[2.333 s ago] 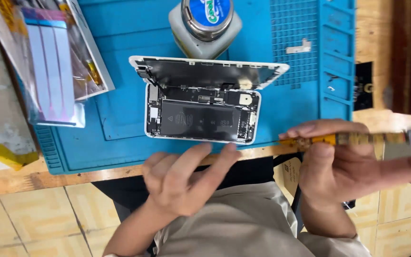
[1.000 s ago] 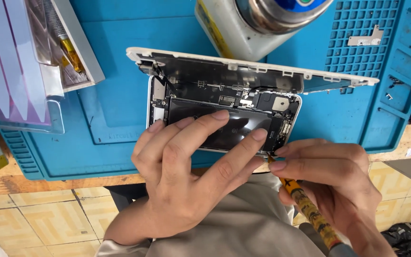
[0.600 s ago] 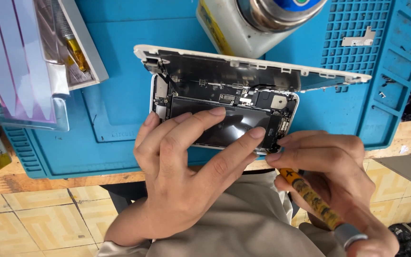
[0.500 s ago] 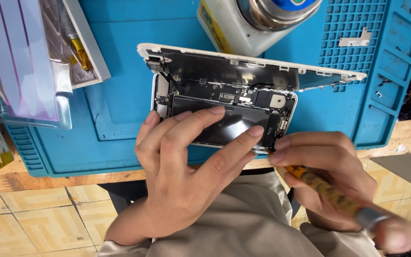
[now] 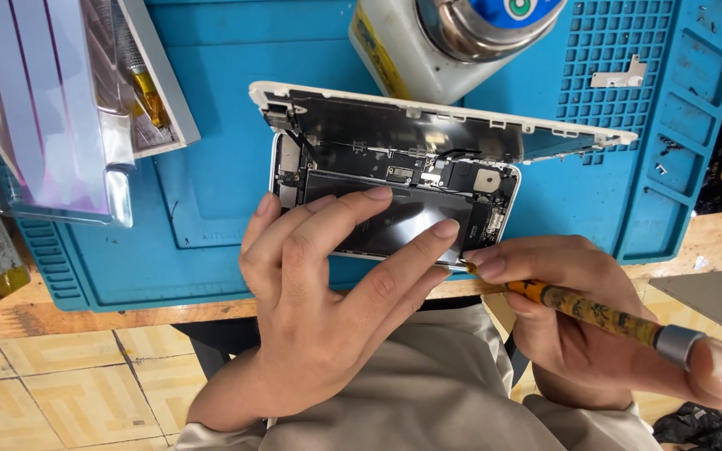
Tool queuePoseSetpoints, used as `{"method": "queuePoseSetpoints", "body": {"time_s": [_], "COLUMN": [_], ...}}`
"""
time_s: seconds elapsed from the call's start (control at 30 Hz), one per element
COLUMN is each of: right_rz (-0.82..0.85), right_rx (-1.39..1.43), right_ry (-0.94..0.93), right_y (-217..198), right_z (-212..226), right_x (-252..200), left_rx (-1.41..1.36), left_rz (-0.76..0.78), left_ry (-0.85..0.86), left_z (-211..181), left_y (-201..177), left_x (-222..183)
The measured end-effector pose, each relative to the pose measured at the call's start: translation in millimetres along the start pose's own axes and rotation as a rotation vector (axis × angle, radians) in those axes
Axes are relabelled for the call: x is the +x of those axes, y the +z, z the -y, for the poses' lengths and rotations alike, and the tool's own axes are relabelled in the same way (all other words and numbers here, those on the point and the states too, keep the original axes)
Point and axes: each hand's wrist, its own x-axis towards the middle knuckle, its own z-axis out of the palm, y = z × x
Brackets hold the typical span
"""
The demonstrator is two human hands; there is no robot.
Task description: Testing smartphone software functions and performing internal hardware adjustments using a screwdriver at a repair station.
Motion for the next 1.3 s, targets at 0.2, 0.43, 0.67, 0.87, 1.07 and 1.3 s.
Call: {"method": "queuePoseSetpoints", "body": {"time_s": [0.2,0.43,0.67,0.87,1.07,1.3], "right_rz": [0.043,0.084,0.056,0.051,0.006,-0.161], "right_rx": [-0.022,-0.124,-0.178,-0.207,-0.293,-0.100], "right_ry": [-0.125,-0.251,-0.271,-0.197,-0.180,-0.346], "right_y": [-1.2,-4.7,-6.8,0.7,0.1,2.4], "right_z": [4.7,13.7,9.4,17.2,21.6,-0.5], "right_x": [4.6,10.2,6.4,13.4,15.5,20.1], "left_rx": [0.000,-0.008,0.009,0.031,0.012,0.015], "left_rz": [0.012,0.043,0.072,0.030,0.039,0.034], "left_ry": [-0.001,-0.006,-0.015,-0.019,-0.022,0.020], "left_z": [0.8,0.3,-0.9,-0.3,1.3,4.1], "left_y": [-0.8,-3.9,-3.1,-0.7,-2.7,-4.9], "left_x": [-0.3,2.9,5.0,5.0,4.1,4.7]}}
